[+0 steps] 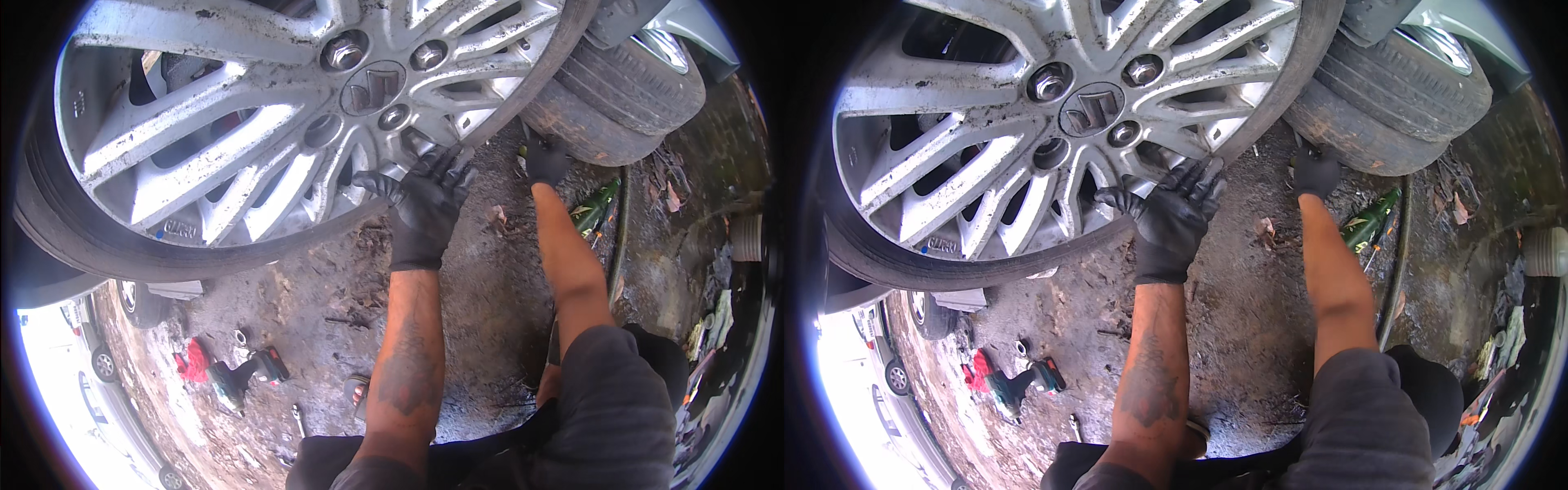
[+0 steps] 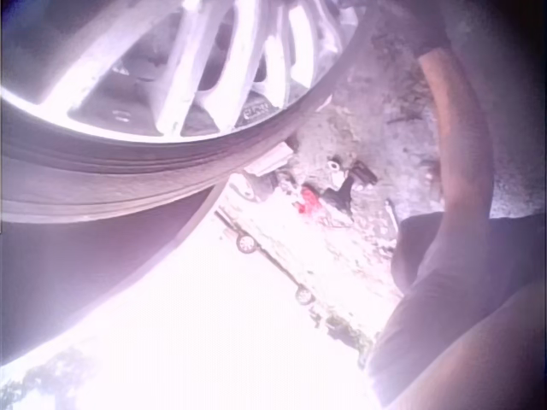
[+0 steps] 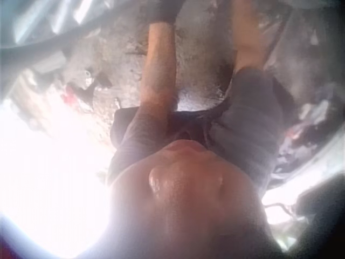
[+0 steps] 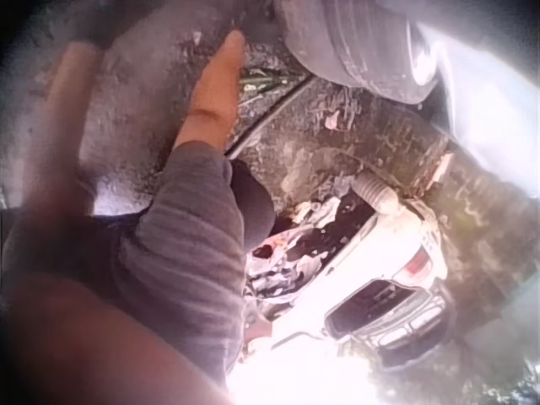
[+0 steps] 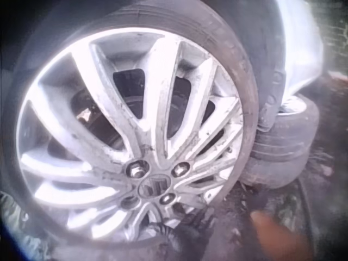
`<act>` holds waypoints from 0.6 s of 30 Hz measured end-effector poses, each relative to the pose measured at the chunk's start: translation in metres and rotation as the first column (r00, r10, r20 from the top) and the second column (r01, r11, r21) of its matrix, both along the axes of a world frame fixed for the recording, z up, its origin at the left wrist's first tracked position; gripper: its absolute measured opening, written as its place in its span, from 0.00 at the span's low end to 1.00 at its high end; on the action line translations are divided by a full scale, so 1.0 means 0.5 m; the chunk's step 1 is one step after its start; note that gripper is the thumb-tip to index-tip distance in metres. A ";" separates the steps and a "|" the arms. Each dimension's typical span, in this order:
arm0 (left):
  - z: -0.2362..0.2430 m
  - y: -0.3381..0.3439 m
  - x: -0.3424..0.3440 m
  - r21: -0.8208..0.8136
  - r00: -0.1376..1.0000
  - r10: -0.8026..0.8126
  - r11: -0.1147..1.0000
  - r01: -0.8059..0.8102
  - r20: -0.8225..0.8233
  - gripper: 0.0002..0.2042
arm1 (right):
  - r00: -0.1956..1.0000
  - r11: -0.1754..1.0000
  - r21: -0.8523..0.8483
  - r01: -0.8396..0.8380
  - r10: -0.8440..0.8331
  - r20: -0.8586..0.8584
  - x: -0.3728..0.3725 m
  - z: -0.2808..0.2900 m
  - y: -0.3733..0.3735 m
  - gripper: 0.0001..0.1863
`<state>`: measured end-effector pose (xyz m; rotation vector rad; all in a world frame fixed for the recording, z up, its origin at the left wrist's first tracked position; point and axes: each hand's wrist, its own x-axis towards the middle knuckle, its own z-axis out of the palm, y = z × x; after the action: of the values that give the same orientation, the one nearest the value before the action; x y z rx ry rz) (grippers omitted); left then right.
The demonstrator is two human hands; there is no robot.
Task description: The person puts on black gloves and works on a white car with the hood open. They lift a tire and wheel assembly and mount it onto the front hub of the car. They then hand-tighten the lug nuts onto the wheel studs and place a green tool case on the ground.
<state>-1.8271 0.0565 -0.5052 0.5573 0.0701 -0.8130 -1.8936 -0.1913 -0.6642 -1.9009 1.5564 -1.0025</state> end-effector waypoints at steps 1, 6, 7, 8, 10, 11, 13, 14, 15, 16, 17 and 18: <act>0.000 -0.007 -0.005 -0.028 1.000 0.017 0.999 -0.018 -0.008 0.49 | 0.992 0.996 -0.093 0.006 0.006 0.128 -0.008 -0.003 -0.003 0.19; -0.006 -0.010 -0.004 -0.011 0.998 -0.049 0.999 0.049 0.035 0.52 | 0.539 0.951 0.258 -0.171 -0.129 0.833 0.001 0.088 0.057 0.13; -0.006 0.000 0.000 -0.017 0.999 -0.041 0.999 0.042 0.030 0.53 | 0.367 0.916 0.326 -0.233 -0.227 0.902 0.019 0.165 0.108 0.12; -0.004 0.001 0.000 -0.007 0.999 -0.047 0.999 0.047 0.017 0.58 | 0.318 0.955 0.206 -0.213 -0.132 0.939 0.029 0.231 0.134 0.12; -0.013 0.003 0.006 -0.060 0.998 -0.050 0.997 0.052 0.027 0.62 | 0.225 0.988 -0.043 -0.150 0.077 0.971 0.045 0.355 0.182 0.12; -0.008 -0.005 0.000 -0.041 0.999 -0.050 0.998 0.051 0.016 0.65 | 0.249 0.979 -0.138 -0.152 0.173 0.953 0.046 0.403 0.202 0.13; 0.002 -0.004 -0.003 -0.013 0.999 -0.047 0.999 0.047 -0.014 0.68 | 0.283 0.931 -0.322 -0.169 0.359 0.889 0.056 0.486 0.253 0.16; 0.003 0.006 -0.001 0.000 0.998 -0.044 0.999 0.044 -0.037 0.67 | 0.212 0.906 -0.336 -0.258 0.392 0.895 0.064 0.510 0.287 0.16; 0.005 0.018 -0.001 0.007 0.999 -0.019 1.000 0.019 -0.038 0.66 | 0.137 0.871 -0.352 -0.343 0.417 0.898 0.073 0.531 0.324 0.16; 0.013 0.024 -0.005 0.006 0.999 -0.002 1.000 0.002 -0.041 0.65 | 0.066 0.829 -0.373 -0.417 0.437 0.897 0.077 0.546 0.353 0.17; 0.025 0.035 -0.023 0.004 0.999 0.026 1.000 -0.026 -0.026 0.63 | 0.121 0.810 -0.394 -0.434 0.486 0.866 0.078 0.541 0.379 0.16; 0.029 0.041 -0.028 -0.005 0.999 0.050 0.999 -0.050 0.005 0.62 | 0.173 0.790 -0.413 -0.453 0.532 0.829 0.082 0.529 0.402 0.15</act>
<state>-1.8411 0.0770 -0.4907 0.5511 0.0767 -0.7622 -1.8526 0.0097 -0.3998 -1.2072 0.1488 -1.4167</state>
